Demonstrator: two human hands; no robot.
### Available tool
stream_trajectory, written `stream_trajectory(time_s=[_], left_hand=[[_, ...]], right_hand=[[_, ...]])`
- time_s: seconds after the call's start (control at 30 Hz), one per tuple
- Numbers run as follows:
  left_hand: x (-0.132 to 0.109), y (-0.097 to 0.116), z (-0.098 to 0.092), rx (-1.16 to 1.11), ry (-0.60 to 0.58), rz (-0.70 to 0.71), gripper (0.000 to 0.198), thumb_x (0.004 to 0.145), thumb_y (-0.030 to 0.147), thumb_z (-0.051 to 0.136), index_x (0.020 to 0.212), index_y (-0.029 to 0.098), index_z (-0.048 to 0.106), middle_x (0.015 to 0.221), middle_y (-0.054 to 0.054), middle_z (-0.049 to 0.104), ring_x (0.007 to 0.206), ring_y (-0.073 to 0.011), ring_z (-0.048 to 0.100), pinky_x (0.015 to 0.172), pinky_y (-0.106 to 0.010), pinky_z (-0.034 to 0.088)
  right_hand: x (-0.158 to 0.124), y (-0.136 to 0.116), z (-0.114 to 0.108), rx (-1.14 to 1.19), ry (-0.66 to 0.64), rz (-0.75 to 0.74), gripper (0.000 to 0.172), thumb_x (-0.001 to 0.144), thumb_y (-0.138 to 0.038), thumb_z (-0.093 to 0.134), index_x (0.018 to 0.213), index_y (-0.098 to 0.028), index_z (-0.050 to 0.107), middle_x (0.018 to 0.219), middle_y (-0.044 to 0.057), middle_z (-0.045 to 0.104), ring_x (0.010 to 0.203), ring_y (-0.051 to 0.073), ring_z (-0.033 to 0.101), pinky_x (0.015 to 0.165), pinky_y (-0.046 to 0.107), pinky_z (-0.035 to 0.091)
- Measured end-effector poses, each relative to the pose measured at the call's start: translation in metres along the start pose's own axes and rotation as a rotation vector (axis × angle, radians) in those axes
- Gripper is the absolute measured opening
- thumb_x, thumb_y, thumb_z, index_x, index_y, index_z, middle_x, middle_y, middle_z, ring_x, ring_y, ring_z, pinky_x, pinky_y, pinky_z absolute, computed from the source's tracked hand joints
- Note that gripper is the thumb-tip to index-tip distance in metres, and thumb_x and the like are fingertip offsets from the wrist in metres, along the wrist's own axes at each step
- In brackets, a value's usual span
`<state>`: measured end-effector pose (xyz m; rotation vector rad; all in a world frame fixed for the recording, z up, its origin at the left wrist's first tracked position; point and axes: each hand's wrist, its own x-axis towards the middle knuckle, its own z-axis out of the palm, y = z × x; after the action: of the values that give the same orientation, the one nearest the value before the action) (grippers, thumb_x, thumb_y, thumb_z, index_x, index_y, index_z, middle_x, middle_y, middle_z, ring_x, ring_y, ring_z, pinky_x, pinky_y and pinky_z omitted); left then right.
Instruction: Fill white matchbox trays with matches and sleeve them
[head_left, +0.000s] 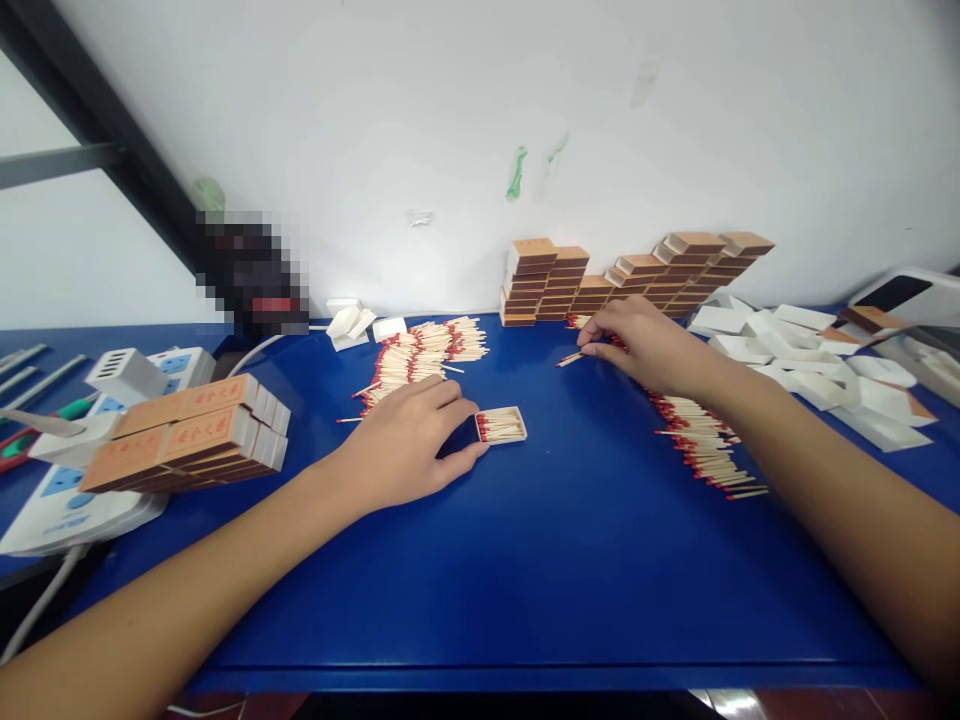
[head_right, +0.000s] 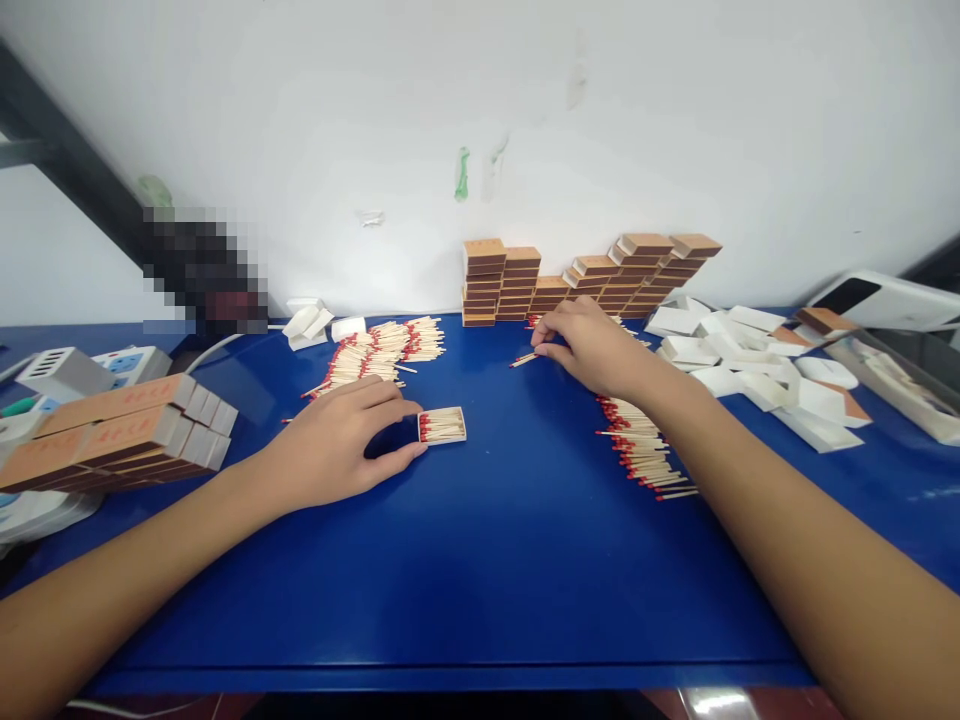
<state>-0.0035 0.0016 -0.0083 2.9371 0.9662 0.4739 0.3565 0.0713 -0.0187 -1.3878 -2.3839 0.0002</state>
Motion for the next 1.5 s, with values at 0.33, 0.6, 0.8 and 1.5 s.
stream_trajectory(time_s=[0.33,0.6,0.8,1.5], left_hand=[[0.0,-0.001,0.0,0.005,0.003,0.003,0.035,0.103,0.043,0.055,0.117,0.015,0.072,0.097,-0.009,0.069,0.094,-0.0252,0.066,0.084,-0.041,0.054],[-0.001,-0.001,0.001,0.005,-0.005,0.004,0.037,0.103,0.043,0.055,0.119,0.014,0.072,0.098,-0.009,0.068,0.095,-0.0254,0.066,0.084,-0.041,0.055],[0.0,-0.001,0.0,0.008,0.01,0.007,0.034,0.102,0.043,0.057,0.116,0.016,0.072,0.097,-0.009,0.069,0.095,-0.0252,0.066,0.084,-0.041,0.055],[0.0,-0.001,0.0,0.004,-0.008,0.001,0.038,0.102,0.043,0.056,0.119,0.014,0.073,0.1,-0.01,0.069,0.096,-0.0259,0.066,0.085,-0.042,0.055]], right_hand=[[-0.003,-0.014,-0.002,-0.007,-0.07,-0.028,0.028,0.1,-0.048,0.053,0.091,-0.026,0.068,0.095,0.01,0.072,0.1,0.032,0.059,0.087,0.046,0.045],[-0.004,-0.014,0.002,-0.04,-0.049,-0.023,0.031,0.1,-0.047,0.05,0.09,-0.025,0.07,0.093,0.012,0.07,0.099,0.033,0.058,0.087,0.047,0.045],[-0.005,-0.014,0.0,-0.037,-0.089,-0.022,0.038,0.1,-0.053,0.048,0.087,-0.025,0.07,0.092,0.013,0.069,0.097,0.033,0.059,0.083,0.046,0.047],[0.001,-0.021,0.001,0.023,-0.13,-0.002,0.028,0.1,-0.041,0.047,0.087,-0.024,0.065,0.096,0.013,0.069,0.098,0.032,0.057,0.085,0.046,0.045]])
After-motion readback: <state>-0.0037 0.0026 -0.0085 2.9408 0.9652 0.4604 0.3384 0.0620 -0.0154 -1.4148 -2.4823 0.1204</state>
